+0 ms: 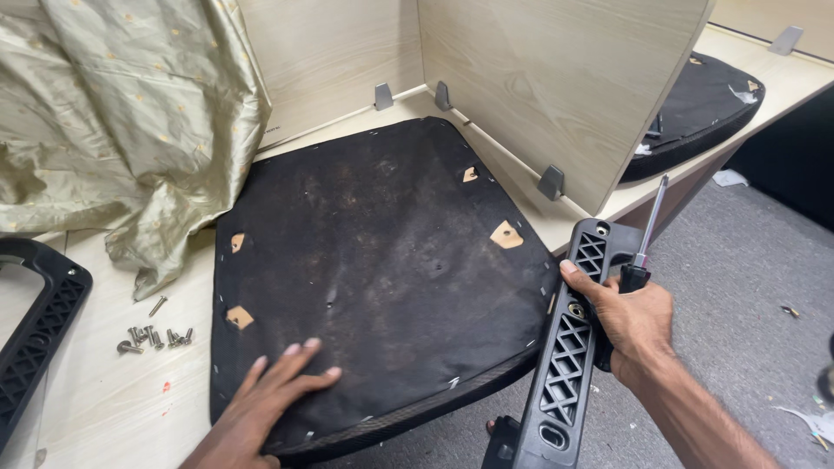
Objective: The person assembles a chair by attaching the seat base to the gas lift and then securing the armrests to the seat cushion using a screwdriver and screws.
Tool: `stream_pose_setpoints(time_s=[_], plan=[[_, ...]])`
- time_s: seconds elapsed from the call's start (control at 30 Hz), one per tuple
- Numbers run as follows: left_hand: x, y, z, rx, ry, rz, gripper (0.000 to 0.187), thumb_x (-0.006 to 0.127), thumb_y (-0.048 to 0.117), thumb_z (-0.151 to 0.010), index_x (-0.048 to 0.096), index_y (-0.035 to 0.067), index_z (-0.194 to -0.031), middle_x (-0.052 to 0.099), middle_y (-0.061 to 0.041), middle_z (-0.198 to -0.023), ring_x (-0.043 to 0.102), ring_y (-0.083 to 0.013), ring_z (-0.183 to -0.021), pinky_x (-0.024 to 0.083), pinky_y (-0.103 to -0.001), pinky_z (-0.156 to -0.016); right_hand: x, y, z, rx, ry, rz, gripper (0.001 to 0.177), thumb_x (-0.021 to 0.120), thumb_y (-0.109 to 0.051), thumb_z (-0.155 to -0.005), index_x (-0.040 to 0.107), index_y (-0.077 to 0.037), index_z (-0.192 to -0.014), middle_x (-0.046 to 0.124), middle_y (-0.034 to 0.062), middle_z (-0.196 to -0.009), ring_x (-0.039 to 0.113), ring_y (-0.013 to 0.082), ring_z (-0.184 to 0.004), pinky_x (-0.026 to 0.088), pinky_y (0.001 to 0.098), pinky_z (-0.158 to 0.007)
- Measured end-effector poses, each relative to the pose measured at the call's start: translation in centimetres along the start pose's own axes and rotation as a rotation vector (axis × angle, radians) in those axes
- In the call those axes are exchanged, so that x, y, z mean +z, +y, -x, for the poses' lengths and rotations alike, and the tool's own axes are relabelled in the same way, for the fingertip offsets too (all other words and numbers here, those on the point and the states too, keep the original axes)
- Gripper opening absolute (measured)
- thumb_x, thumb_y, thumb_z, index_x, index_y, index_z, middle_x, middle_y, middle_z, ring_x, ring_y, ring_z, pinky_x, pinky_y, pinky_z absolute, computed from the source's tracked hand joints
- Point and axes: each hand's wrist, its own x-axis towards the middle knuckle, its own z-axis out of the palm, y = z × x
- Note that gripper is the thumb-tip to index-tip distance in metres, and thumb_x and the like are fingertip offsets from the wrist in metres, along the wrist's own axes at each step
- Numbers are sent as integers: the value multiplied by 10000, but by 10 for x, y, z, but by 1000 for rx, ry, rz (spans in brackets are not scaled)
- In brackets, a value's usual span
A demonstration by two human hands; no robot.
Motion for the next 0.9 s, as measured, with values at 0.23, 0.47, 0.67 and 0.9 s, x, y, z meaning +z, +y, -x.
stream_pose_setpoints(time_s=[0.23,0.47,0.67,0.9], plan=[[67,29,-29,-989,603,295,1330,769,785,-623,165,120,-1604,33,-308,-1637,-5,-427,-1547,4,-595,-1260,3,4,4,-3,-10,43,329,838,-195,-801,530,-80,-798,676,121,-711,688,216,-529,628,392,-440],[53,73,-61,-1084,455,75,1430,597,1008,-550,132,135,-1582,-52,-387,-1579,-164,-436,-1501,-118,-578,-1164,8,9,2,-29,-32,74,338,836,-189,-812,515,-86,-794,673,124,-697,687,219,-518,627,391,-441],[38,7,-38,-763,479,11,1373,517,1024,-553,222,181,-1596,39,-363,-1611,-49,-403,-1545,-17,-582,-1206,12,4,3,-37,-25,64,321,824,-171,-823,516,-85,-803,679,123,-715,699,219,-527,638,384,-444],[-4,-120,-55,-519,319,-6,1395,711,927,-465,196,311,-1605,-20,-250,-1661,-69,-322,-1564,-42,-555,-1210,21,-3,19,13,-38,51,353,806,-152,-847,463,-100,-784,676,140,-727,699,223,-542,632,399,-438]])
